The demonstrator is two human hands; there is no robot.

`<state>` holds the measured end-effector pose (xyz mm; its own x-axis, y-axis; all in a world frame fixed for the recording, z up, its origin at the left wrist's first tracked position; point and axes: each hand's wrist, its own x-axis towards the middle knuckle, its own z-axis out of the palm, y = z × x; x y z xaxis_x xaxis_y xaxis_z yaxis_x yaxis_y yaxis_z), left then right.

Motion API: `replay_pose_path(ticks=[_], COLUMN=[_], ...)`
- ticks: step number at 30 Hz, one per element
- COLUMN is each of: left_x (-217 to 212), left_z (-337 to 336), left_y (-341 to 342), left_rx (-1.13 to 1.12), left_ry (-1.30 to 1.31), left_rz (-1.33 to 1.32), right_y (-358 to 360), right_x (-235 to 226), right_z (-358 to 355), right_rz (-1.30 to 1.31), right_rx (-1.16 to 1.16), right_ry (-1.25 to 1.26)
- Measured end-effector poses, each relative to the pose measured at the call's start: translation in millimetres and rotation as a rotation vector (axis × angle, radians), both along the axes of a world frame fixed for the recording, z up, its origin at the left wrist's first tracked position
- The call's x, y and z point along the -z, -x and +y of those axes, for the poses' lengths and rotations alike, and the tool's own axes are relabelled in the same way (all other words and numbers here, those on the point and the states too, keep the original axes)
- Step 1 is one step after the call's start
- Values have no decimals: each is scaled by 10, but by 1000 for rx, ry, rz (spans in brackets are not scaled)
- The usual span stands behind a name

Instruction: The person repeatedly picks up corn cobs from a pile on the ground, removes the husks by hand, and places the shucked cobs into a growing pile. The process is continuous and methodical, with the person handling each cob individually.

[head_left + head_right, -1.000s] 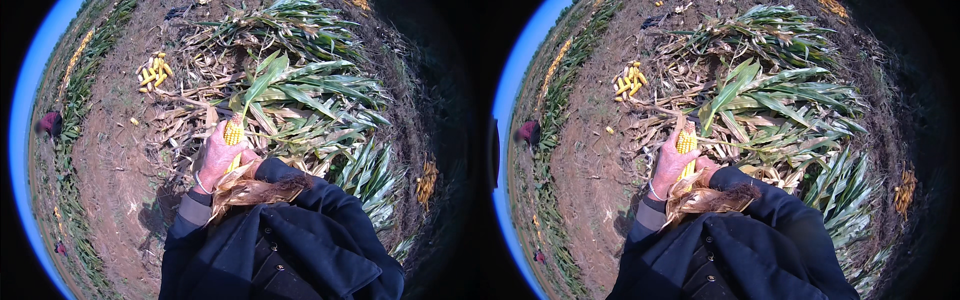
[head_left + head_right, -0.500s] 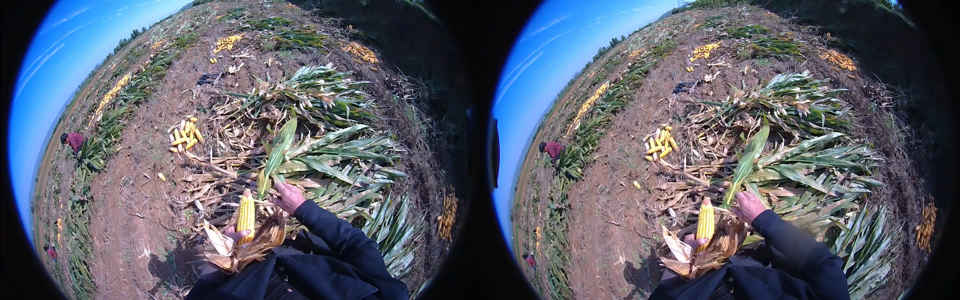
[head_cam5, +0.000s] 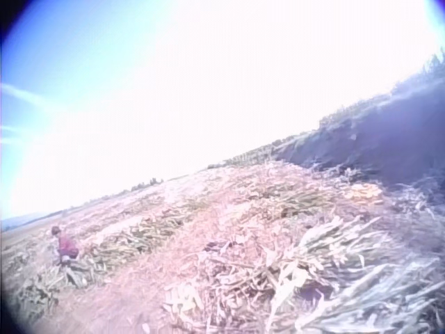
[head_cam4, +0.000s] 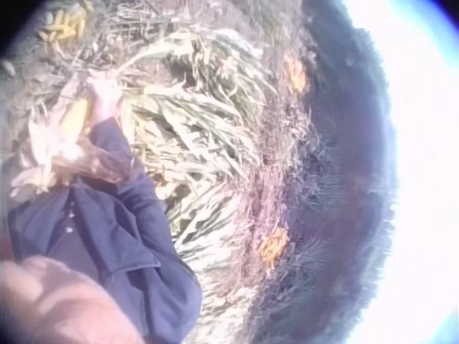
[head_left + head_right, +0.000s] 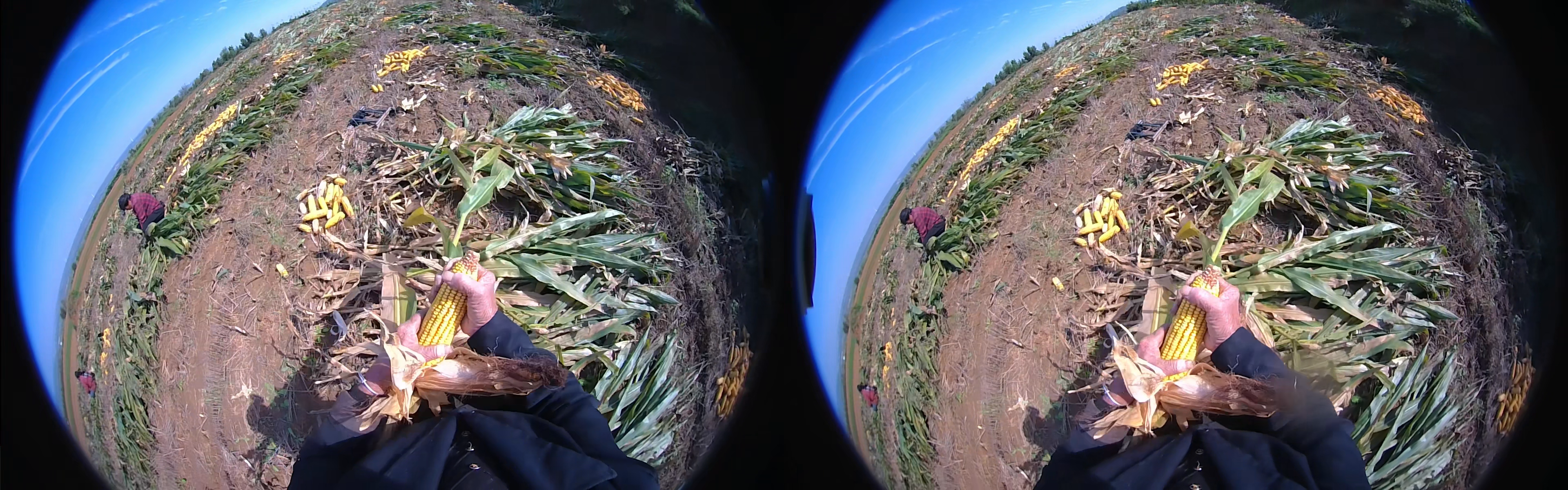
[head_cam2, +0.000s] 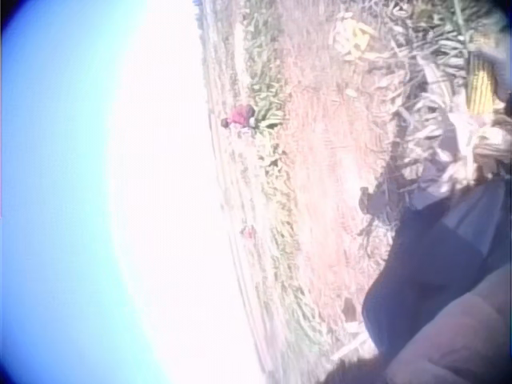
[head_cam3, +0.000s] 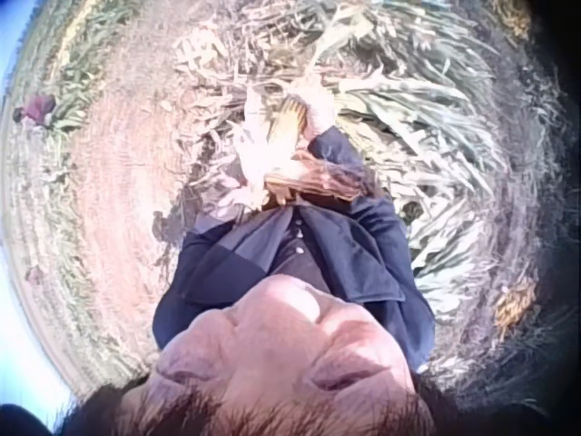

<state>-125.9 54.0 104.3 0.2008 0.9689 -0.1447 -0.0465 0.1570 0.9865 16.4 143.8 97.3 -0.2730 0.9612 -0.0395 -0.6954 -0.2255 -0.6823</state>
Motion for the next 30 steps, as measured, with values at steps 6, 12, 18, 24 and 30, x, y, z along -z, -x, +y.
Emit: replay_pose_path(ticks=[6, 12, 18, 24, 30], left_x=[77, 331, 842, 839, 760], left_z=[-105, -133, -219, -319, -31], left_y=[122, -95, -460, -359, -686], left_rx=[293, 241, 219, 202, 363], left_ry=[134, 91, 186, -3, -556], left_rz=[246, 142, 104, 363, 606], right_y=[-258, -409, -591, 82, -719], right_x=[-165, -264, 51, -57, 350], right_z=[-56, -74, -201, -780, 426], right_rz=[45, -8, -332, -946, -458], right_rx=[113, 96, 66, -522, 76], right_ry=[-79, -148, -321, -1443, 104])
